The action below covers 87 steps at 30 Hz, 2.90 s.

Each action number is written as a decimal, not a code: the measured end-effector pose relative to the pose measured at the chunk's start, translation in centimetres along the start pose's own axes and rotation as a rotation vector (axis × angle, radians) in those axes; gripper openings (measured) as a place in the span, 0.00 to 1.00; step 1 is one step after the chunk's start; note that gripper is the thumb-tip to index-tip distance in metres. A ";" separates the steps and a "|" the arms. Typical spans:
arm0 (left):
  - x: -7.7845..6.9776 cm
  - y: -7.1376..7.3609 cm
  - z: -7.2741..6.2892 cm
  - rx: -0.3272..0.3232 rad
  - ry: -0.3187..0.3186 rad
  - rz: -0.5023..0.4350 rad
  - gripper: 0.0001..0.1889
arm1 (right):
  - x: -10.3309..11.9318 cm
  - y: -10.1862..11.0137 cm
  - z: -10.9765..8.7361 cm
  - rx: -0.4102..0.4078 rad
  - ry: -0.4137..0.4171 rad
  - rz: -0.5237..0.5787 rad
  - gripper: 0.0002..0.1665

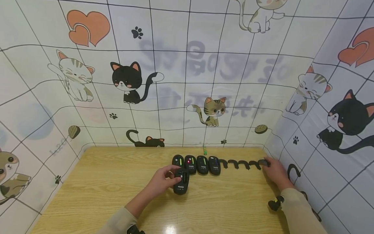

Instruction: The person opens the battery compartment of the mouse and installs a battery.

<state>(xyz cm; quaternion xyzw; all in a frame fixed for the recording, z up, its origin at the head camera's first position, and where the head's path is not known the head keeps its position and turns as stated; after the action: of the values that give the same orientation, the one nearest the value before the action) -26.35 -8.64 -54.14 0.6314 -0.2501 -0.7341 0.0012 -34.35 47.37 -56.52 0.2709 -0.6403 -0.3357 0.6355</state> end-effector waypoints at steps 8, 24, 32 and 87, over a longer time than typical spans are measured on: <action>0.0 0.0 0.0 -0.003 -0.003 0.013 0.19 | 0.0 -0.1 0.5 0.013 -0.022 -0.048 0.34; -0.1 -0.1 -0.1 -0.002 -0.010 0.002 0.19 | 0.0 -0.6 0.6 -0.083 0.019 -0.113 0.28; -0.1 -0.1 0.0 -0.006 -0.012 0.008 0.19 | -0.6 -1.0 0.9 -0.123 0.029 -0.100 0.26; 0.4 0.1 -0.2 -0.006 0.008 -0.014 0.20 | 19.8 -12.1 3.8 0.140 0.242 0.255 0.26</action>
<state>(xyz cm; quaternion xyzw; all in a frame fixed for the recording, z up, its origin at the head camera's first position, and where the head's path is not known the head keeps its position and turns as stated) -26.24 -8.97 -54.44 0.6360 -0.2433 -0.7323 -0.0012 -40.01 24.75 -53.25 0.2695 -0.6100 -0.1722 0.7250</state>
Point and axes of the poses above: each hand's wrist, its own z-axis towards the middle knuckle, its own y-axis out of the back of the hand, x = y × z, the point moved 3 cm from there along z, towards the middle knuckle, and after that the axes turned 9 degrees about z, right-handed, at the moved point
